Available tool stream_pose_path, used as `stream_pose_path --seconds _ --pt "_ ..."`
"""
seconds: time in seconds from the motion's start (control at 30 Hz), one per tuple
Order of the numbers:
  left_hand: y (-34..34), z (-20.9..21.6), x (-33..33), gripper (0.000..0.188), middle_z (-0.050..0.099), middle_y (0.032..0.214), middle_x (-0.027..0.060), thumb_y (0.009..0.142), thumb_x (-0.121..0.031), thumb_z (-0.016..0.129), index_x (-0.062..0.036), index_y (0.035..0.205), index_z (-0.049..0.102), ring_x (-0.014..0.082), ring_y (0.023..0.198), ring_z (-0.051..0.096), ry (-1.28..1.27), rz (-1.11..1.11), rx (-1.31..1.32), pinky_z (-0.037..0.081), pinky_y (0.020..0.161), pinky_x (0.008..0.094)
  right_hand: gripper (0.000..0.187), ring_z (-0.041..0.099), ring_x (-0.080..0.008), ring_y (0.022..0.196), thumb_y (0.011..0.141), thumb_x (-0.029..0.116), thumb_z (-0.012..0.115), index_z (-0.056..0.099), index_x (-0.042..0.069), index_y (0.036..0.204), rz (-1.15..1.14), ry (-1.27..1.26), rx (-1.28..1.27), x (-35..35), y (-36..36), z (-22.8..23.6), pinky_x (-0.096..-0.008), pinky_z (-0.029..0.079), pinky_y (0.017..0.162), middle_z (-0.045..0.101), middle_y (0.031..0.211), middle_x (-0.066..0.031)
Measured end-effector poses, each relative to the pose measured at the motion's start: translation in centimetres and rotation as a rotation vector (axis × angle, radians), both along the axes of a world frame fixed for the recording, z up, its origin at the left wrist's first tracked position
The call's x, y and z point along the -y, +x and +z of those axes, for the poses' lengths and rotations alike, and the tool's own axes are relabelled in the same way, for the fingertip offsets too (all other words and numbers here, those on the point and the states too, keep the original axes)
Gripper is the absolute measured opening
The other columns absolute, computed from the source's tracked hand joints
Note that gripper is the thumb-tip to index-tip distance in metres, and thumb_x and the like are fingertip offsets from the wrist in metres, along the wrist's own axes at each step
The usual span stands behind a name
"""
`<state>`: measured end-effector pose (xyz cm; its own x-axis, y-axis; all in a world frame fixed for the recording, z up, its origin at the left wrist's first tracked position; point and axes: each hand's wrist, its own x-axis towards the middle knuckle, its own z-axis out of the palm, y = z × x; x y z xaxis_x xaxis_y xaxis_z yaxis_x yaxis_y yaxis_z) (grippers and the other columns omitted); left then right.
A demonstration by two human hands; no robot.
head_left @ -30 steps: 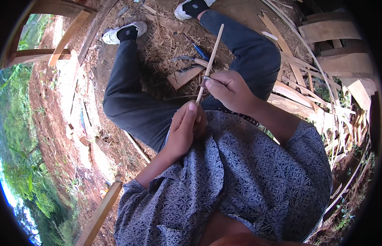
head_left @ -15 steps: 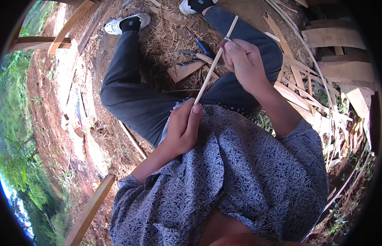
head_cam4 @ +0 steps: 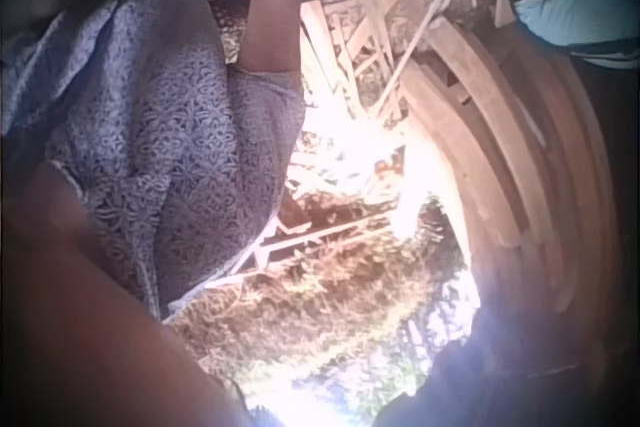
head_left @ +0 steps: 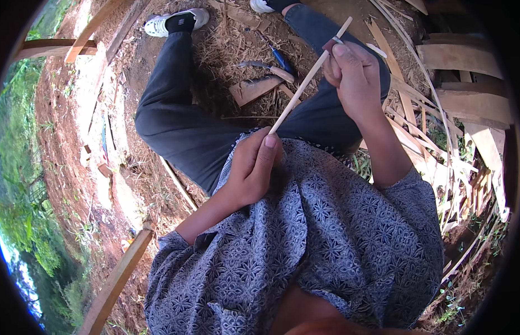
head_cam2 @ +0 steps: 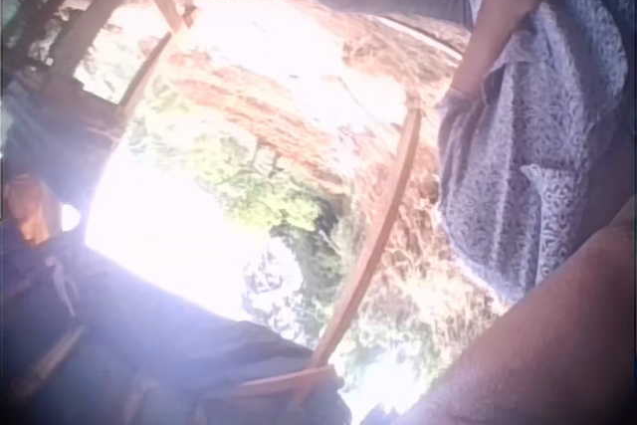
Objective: The person sits on the ground and uses a knife to shave thin strips from a small piece of wood. They repeatedly scrape the blade along the wood to create fine shavings, occasionally inspecting the result.
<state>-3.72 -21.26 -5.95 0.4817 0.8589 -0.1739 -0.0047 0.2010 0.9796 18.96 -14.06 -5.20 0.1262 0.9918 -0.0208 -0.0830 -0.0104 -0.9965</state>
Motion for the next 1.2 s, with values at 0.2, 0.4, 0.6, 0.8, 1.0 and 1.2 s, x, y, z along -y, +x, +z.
stream_pose_path --seconds 0.2,0.4,0.6,0.8,1.0,1.2 --pt "0.1 -0.1 0.2 0.039 0.043 0.064 0.0017 0.106 -0.027 0.037 -0.0023 0.077 0.047 0.0115 0.058 0.039 -0.030 0.011 0.053 0.035 0.056 0.0292 0.027 0.035 -0.0081 0.049 0.100 0.016 0.048 0.060 -0.003 0.086 0.058 -0.047 -0.007 0.0 0.6 -0.3 -0.0245 0.029 0.049 0.041 0.057 0.0024" --pt "0.4 -0.2 0.6 0.041 0.040 0.064 -0.0005 0.107 -0.034 0.036 -0.0049 0.078 0.043 0.0071 0.057 0.033 -0.007 0.042 0.045 0.027 0.052 0.0250 0.028 0.041 -0.0089 0.050 0.101 0.017 0.048 0.060 0.002 0.081 0.252 0.051 0.195 2.0 -1.3 -0.6 -0.0257 0.038 0.054 0.050 0.062 -0.0021" --pt "-0.3 -0.5 0.8 0.041 0.037 0.063 -0.0012 0.106 -0.034 0.037 -0.0065 0.076 0.040 0.0072 0.055 0.031 -0.075 0.038 0.079 0.025 0.049 0.0254 0.031 0.037 -0.0032 0.055 0.102 0.021 0.048 0.065 -0.002 0.089 0.172 0.003 0.200 1.9 -0.5 -0.8 -0.0238 0.032 0.051 0.044 0.060 0.0057" --pt "0.4 -0.2 0.0 0.040 0.036 0.061 -0.0014 0.107 -0.033 0.037 -0.0073 0.077 0.040 0.0071 0.053 0.030 -0.061 0.033 0.099 0.025 0.048 0.0255 0.028 0.036 -0.0040 0.052 0.103 0.021 0.046 0.063 -0.002 0.098 0.101 -0.016 0.023 0.8 -0.7 -1.1 -0.0229 0.029 0.049 0.044 0.059 0.0045" --pt "0.6 -0.4 0.1 0.040 0.036 0.058 -0.0007 0.106 -0.035 0.037 -0.0082 0.077 0.040 0.0076 0.051 0.031 -0.066 0.035 0.068 0.027 0.047 0.0261 0.030 0.047 -0.0090 0.055 0.100 0.020 0.050 0.064 -0.002 0.085 0.258 -0.036 0.193 1.4 -0.7 0.1 -0.0280 0.037 0.053 0.050 0.060 -0.0015" --pt "1.1 -0.3 -0.9 0.043 0.037 0.057 0.0006 0.107 -0.037 0.034 -0.0093 0.075 0.039 0.0090 0.050 0.030 -0.279 0.058 0.181 0.028 0.047 0.0268 0.034 0.043 -0.0053 0.058 0.101 0.023 0.049 0.060 0.000 0.079 0.462 0.183 0.235 3.4 -4.0 -2.1 -0.0245 0.037 0.054 0.050 0.061 0.0008"
